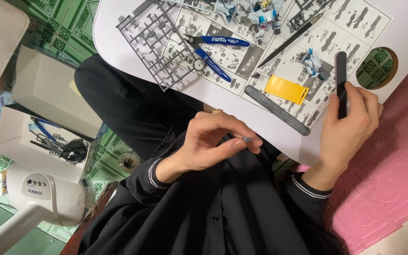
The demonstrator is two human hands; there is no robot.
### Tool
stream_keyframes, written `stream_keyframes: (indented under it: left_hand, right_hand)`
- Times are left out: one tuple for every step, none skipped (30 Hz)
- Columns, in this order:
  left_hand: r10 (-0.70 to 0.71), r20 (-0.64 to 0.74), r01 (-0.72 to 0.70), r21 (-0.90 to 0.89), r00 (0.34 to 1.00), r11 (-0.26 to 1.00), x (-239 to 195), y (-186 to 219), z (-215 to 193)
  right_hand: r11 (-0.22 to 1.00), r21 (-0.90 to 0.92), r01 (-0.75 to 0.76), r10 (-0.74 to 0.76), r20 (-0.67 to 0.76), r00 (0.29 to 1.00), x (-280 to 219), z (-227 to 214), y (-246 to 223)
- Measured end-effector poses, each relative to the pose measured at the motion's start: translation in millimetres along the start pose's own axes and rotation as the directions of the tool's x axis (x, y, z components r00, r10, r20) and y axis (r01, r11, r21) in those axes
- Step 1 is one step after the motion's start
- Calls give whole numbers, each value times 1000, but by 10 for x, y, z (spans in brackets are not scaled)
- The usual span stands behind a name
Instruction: The person is assembling a small action figure. They use a yellow utility knife to trim a small plastic part, then smooth it with a sanding stick. They attach the part to a larger blue and white figure component.
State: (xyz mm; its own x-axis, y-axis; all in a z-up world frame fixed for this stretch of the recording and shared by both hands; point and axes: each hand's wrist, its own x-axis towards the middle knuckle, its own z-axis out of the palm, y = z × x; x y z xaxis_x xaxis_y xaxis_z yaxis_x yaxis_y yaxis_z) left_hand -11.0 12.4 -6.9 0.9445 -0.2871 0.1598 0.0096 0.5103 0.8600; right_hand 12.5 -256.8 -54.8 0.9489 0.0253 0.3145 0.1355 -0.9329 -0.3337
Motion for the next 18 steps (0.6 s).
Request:
stream_keyframes:
  left_hand:
    - [2,-1,-1,2,1000,1000,7,-5,-1]
    - [24,1,-24,18,1000,1000,13,-9,-2]
    - [44,3,-44,34,999,998,15,-13,-2]
    - [43,1,-43,35,999,998,12,-17,-2]
    - [83,4,-83,53,997,995,17,-21,-4]
    - [123,8,-123,71,992,990,24,-26,-3]
    - [124,14,-125,66,992,990,28,-14,-10]
    - [134,-7,-132,99,991,986,35,-3,-14]
    - [144,-25,-139,127,989,982,52,2,-15]
    - [144,-16,-141,119,989,983,51,-24,-27]
    - [151,-39,-145,138,988,980,51,-50,-43]
    - [159,-63,-147,156,985,977,51,-75,-59]
    - [163,-56,-153,153,985,976,59,-75,-63]
    - [123,-58,-111,172,991,979,66,-74,-71]
    - [79,-68,-64,192,995,979,56,-61,-81]
    - [79,-68,-65,191,995,980,56,-81,-84]
    - [85,-83,-67,197,993,978,54,-102,-88]
    - [91,-98,-70,203,991,977,49,-122,-93]
  right_hand:
    - [1000,2,2,-2,0,1000,-1,5,-1]
    - [1000,8,-7,7,-10,1000,-1,11,-2]
    - [1000,14,-17,17,-19,1000,-9,15,-4]
    - [1000,16,-16,17,-17,1000,-9,12,-19]
    - [1000,19,-21,21,-13,1000,-6,6,-34]
    - [999,22,-25,25,-9,1000,-2,0,-46]
    - [999,16,-28,28,-13,1000,-2,6,-41]
    - [1000,26,-5,6,-29,1000,0,9,-31]
    - [999,31,15,-14,-47,999,3,3,-15]
    - [1000,21,11,-10,-53,999,-3,-8,-14]
    - [995,95,-2,8,-57,998,-3,-15,-15]
    - [986,168,-14,24,-59,998,-4,-22,-18]
    - [986,163,-13,24,-66,998,-17,-41,-34]
    - [953,284,-104,119,-37,992,-32,-58,-53]
    - [895,401,-194,207,12,978,-52,-70,-86]
    - [896,400,-194,206,13,978,-32,-114,-166]
    - [854,483,-193,203,32,979,-12,-152,-244]
    - [804,563,-192,197,52,979,5,-189,-326]
